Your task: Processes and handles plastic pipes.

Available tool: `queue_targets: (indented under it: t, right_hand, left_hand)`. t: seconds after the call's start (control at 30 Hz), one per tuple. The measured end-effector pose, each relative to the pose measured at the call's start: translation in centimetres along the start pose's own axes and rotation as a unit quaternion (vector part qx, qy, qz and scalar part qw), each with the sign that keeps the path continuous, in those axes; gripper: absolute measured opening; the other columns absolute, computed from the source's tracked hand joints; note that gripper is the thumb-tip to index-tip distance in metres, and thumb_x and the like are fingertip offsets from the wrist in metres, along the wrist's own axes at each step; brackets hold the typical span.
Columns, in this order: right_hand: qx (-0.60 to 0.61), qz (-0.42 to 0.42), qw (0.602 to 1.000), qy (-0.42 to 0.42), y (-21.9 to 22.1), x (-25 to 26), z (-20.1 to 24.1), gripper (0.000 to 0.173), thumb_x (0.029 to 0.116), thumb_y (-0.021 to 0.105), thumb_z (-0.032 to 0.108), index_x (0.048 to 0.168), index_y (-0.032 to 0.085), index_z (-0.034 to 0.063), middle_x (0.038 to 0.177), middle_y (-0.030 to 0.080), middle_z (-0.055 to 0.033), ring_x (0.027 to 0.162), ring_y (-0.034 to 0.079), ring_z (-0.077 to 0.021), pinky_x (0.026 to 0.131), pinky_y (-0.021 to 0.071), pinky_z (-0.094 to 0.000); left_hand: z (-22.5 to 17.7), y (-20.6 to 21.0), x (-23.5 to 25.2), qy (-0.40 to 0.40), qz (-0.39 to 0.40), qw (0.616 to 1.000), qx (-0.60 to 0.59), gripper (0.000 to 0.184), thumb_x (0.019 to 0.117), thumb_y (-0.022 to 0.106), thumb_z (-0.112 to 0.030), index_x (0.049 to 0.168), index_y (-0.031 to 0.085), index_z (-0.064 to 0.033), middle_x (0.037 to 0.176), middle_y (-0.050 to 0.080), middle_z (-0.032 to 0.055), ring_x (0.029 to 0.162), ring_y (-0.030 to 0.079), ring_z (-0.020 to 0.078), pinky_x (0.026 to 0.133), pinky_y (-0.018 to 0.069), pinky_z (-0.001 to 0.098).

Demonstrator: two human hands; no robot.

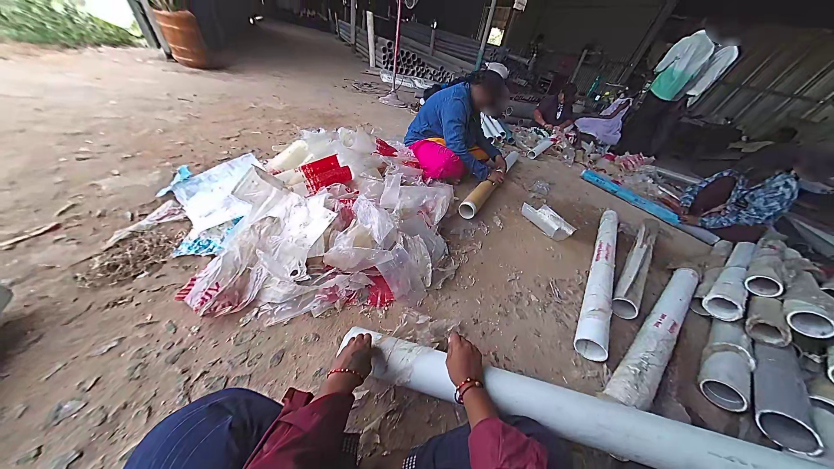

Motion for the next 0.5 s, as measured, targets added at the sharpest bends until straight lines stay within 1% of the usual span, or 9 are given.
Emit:
queue_targets:
  t: [0.03,0.07,0.1,0.17,0.23,0.4,0.5]
  right_hand:
    - [-0.002,0.003,1.000,-0.002,0.0,0.0,0.0,0.039,0.1113,0.037,0.019,0.138,0.060,0.0033,0.132,0.067,-0.0186,0.127,0.063,-0.0323,0.108,0.0460,-0.0501]
    - [-0.005,0.003,1.000,-0.005,0.1,-0.1,0.1,0.039,0.1114,0.037,0.018,0.138,0.060,0.0031,0.132,0.067,-0.0187,0.127,0.063,-0.0325,0.108,0.0459,-0.0501]
    - [-0.007,-0.001,1.000,-0.008,0.1,-0.1,0.1,0.038,0.1112,0.037,0.018,0.138,0.060,0.0026,0.132,0.067,-0.0190,0.127,0.063,-0.0328,0.108,0.0460,-0.0502]
    - [-0.012,-0.006,1.000,-0.013,0.1,-0.4,0.1,0.038,0.1108,0.038,0.017,0.136,0.061,0.0014,0.131,0.067,-0.0195,0.126,0.063,-0.0334,0.107,0.0463,-0.0499]
    - [-0.015,-0.010,1.000,-0.014,0.1,-0.5,0.1,0.038,0.1109,0.038,0.017,0.136,0.061,0.0013,0.131,0.067,-0.0197,0.125,0.063,-0.0334,0.107,0.0466,-0.0495]
    - [-0.017,0.000,1.000,-0.005,0.1,-0.4,0.2,0.039,0.1116,0.035,0.019,0.137,0.060,0.0024,0.132,0.067,-0.0193,0.126,0.063,-0.0330,0.107,0.0466,-0.0498]
    - [-0.018,-0.006,1.000,-0.006,0.2,-0.2,0.2,0.040,0.1113,0.035,0.019,0.137,0.060,0.0021,0.131,0.068,-0.0191,0.125,0.064,-0.0331,0.106,0.0472,-0.0497]
  left_hand:
    - [0.2,0.2,0.2,-0.012,-0.019,0.999,-0.027,0.053,0.1043,0.060,-0.020,0.144,0.045,0.0109,0.148,0.048,0.0313,0.142,0.046,0.0446,0.115,0.0407,0.0545]
    - [0.4,0.3,0.3,-0.025,-0.031,0.998,-0.049,0.055,0.1045,0.061,-0.025,0.145,0.045,0.0094,0.148,0.049,0.0310,0.142,0.046,0.0441,0.115,0.0411,0.0548]
    - [0.5,0.3,0.4,-0.032,-0.033,0.997,-0.064,0.054,0.1043,0.061,-0.024,0.145,0.046,0.0081,0.148,0.049,0.0307,0.141,0.047,0.0440,0.115,0.0412,0.0554]
    - [0.6,-0.3,0.5,-0.020,-0.018,0.998,-0.065,0.039,0.1043,0.058,-0.011,0.139,0.054,0.0073,0.147,0.051,0.0302,0.140,0.048,0.0443,0.115,0.0410,0.0565]
    - [0.7,-0.6,0.6,0.015,-0.006,0.999,-0.041,0.031,0.1020,0.057,-0.002,0.132,0.060,0.0074,0.144,0.054,0.0294,0.139,0.049,0.0443,0.114,0.0412,0.0563]
    - [0.5,-0.5,0.7,0.069,0.005,0.997,0.031,0.038,0.0917,0.061,0.009,0.129,0.062,0.0061,0.144,0.054,0.0255,0.139,0.047,0.0434,0.114,0.0407,0.0548]
    - [0.4,-0.3,0.5,0.084,0.022,0.994,0.060,0.039,0.0913,0.060,0.011,0.130,0.062,0.0063,0.145,0.054,0.0252,0.140,0.047,0.0435,0.115,0.0400,0.0555]
Point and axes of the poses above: each hand's wrist, its own x-axis towards the middle knuckle, its own y-axis out of the palm, z = x × y, the point moved 2 cm from there along x, towards the middle knuckle
